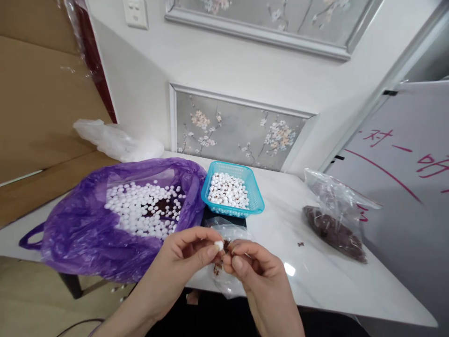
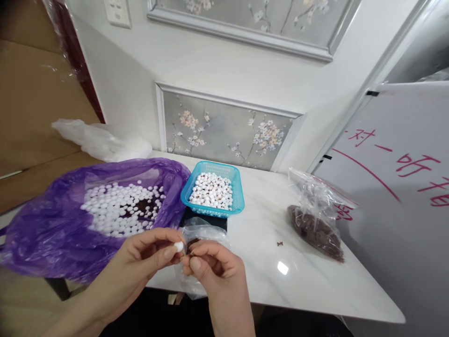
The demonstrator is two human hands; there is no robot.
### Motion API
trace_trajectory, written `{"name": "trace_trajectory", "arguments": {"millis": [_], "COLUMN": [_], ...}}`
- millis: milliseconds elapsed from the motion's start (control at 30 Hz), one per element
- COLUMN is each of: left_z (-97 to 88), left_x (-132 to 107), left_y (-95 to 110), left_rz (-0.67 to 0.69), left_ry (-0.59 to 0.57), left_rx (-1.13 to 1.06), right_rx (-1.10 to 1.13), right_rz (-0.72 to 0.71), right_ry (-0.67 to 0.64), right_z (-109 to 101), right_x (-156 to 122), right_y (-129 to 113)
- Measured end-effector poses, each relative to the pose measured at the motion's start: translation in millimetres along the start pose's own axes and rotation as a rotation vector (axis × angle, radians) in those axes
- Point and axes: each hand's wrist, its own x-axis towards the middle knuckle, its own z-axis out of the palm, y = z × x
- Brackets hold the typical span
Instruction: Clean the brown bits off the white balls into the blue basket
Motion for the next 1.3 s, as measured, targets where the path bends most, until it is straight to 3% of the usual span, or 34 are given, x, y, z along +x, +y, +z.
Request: {"name": "trace_trajectory", "arguments": {"millis": [200, 400, 567, 900, 1100, 1300], "left_z": [3.4, 4.1, 2.2, 2.4, 3.0, 5.4], "left_x": [-3.4, -3.1, -3.5, 0.7, 4.0, 3.6], "left_y": [0.6, 1.7, -0.1, -6.7, -13.5, -17.8], "left_rz": [-0.016, -0.039, -0.123, -0.117, -0.156, -0.117], "left_ry": [0.048, 0.046, 0.023, 0.036, 0.043, 0.049], "left_rx": [-0.027, -0.095, -0.241, -0.244, -0.310, -0.274], "right_rx": [0.042, -0.073, -0.174, -0.173, -0.204, -0.315], "right_rz": [-0.042, -0.069, -0.156, -0.074, -0.105, -0.124], "right_ry": [-0.034, -0.112, -0.033, 0.100, -0.020, 0.013], "right_z": [1.3, -3.1, -4.7, 3.7, -1.0, -2.9], "right_x": [-1.4, -0.4, 1.9, -2.0, 1.7, 0.4], "right_y": [-2.5, -2.7, -3.5, -8.8, -5.5, -2.7]}}
